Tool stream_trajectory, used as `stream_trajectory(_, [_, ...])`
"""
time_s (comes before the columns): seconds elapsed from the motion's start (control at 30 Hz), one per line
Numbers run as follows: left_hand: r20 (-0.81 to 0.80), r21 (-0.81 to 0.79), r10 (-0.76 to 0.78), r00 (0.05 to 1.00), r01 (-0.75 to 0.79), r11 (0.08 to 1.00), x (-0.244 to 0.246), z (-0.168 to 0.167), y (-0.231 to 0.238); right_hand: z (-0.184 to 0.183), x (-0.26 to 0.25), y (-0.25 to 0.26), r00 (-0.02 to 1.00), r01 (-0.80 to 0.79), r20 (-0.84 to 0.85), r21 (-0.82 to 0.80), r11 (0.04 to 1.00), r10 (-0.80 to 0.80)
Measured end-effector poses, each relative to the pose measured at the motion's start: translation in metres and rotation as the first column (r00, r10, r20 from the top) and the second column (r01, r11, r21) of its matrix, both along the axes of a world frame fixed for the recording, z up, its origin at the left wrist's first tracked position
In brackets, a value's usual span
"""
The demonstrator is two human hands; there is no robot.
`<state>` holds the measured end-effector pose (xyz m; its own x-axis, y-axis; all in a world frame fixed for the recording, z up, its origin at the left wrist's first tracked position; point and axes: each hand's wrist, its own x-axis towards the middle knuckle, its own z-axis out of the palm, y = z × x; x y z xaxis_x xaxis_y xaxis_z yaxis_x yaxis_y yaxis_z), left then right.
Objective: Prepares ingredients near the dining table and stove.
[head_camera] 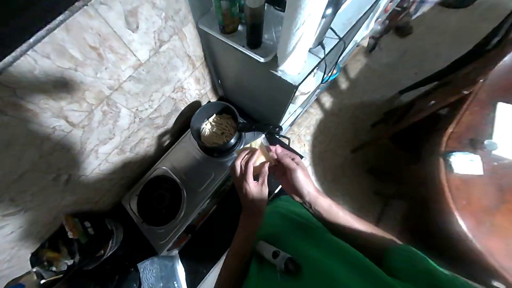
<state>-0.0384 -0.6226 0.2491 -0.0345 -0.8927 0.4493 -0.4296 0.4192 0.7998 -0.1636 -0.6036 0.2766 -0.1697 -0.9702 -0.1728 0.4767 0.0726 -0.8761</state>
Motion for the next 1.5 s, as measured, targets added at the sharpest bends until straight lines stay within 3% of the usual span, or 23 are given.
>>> stream_trajectory(0.27, [0.024,-0.026,-0.013,1.000,0.014,1.000,0.008,0.009,-0.001,-0.003,-0.003,-0.003,1.000,-0.015,-0.026,-0.015,1.000,0.014])
stream_trajectory(0.5, [0.084,0.061,-0.020,0.996,0.015,0.998,0.015,0.017,-0.002,-0.009,-0.001,-0.001,0.999,-0.036,-0.040,-0.008,0.999,0.035])
stream_trajectory(0.6, [0.125,0.089,-0.043,0.991,0.032,0.996,0.018,0.019,-0.003,-0.012,-0.001,-0.001,0.994,-0.047,-0.104,-0.026,0.999,0.044])
stream_trajectory(0.73, [0.043,0.097,-0.069,0.997,0.064,0.993,0.020,0.014,-0.008,-0.012,-0.001,0.001,0.965,-0.070,-0.258,-0.070,0.995,0.050])
stream_trajectory(0.83, [0.127,0.127,-0.054,0.990,0.038,0.991,0.021,0.013,-0.007,-0.011,0.000,0.001,0.950,-0.092,-0.304,-0.053,0.994,0.072])
stream_trajectory(0.97, [0.327,0.011,-0.026,0.945,0.023,1.000,0.020,0.005,-0.003,-0.008,-0.006,-0.009,0.858,-0.091,-0.503,0.054,0.994,0.106])
stream_trajectory(1.1, [0.385,-0.149,0.045,0.922,0.014,0.989,0.023,-0.001,-0.004,-0.011,-0.015,-0.018,0.803,-0.110,-0.578,0.099,0.989,0.147])
stream_trajectory(1.5, [0.197,0.080,-0.168,0.966,0.155,0.985,0.035,-0.013,-0.004,-0.011,-0.012,-0.020,0.788,-0.111,-0.584,0.177,0.978,0.195])
